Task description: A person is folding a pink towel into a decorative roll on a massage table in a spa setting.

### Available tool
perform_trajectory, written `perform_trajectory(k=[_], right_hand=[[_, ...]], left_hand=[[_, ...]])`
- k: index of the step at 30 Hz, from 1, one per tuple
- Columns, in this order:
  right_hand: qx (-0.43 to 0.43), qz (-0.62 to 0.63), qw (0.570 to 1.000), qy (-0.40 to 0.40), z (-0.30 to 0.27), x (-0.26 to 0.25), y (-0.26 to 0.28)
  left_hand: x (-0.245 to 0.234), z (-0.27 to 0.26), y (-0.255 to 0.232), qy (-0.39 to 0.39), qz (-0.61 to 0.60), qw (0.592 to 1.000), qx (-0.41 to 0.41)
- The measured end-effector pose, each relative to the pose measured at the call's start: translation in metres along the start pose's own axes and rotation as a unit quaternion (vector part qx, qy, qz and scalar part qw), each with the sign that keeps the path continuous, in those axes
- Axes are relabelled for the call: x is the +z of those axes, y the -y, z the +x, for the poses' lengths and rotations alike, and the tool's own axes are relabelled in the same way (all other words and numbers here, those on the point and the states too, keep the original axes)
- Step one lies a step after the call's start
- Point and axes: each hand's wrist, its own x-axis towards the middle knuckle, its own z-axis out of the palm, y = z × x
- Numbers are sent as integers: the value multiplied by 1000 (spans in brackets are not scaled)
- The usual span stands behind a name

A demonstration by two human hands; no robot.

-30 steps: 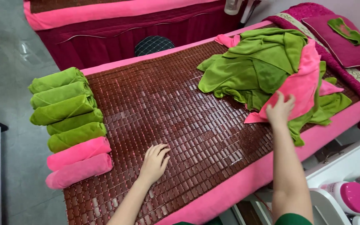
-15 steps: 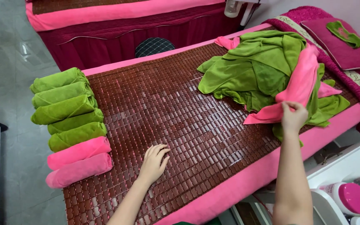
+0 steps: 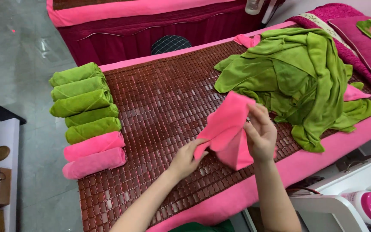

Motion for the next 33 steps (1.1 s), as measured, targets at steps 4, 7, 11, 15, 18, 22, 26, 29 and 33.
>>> perform_trajectory(k=[4, 7, 11, 15, 18, 22, 26, 29, 33], right_hand=[[99, 15, 993, 59, -4, -3, -22], [174, -25, 976, 128, -21, 21, -25], [143, -138, 951, 237, -57, 36, -65], [133, -161, 968, 142, -67, 34, -99], [82, -124, 981, 120, -67, 41, -82], [56, -135, 983, 113, -73, 20, -99], [-12, -184, 973, 137, -67, 19, -76], [-36, -238, 959, 147, -63, 27, -57], [-27, -271, 953, 133, -55, 21, -39]], left_hand=[[-27, 8, 1, -33, -63, 997, -6], [-61, 18, -39, -50, -164, 984, -42], [-78, 29, -85, -54, -215, 973, -57], [-81, 31, -98, -62, -143, 987, -22], [-96, 31, -131, -56, -91, 994, 16], [-100, 29, -109, -42, 30, 997, 50], [-105, 29, -95, -71, 78, 991, 83], [-115, 29, -106, -66, 57, 993, 79], [-120, 26, -125, -11, -17, 1000, 2]])
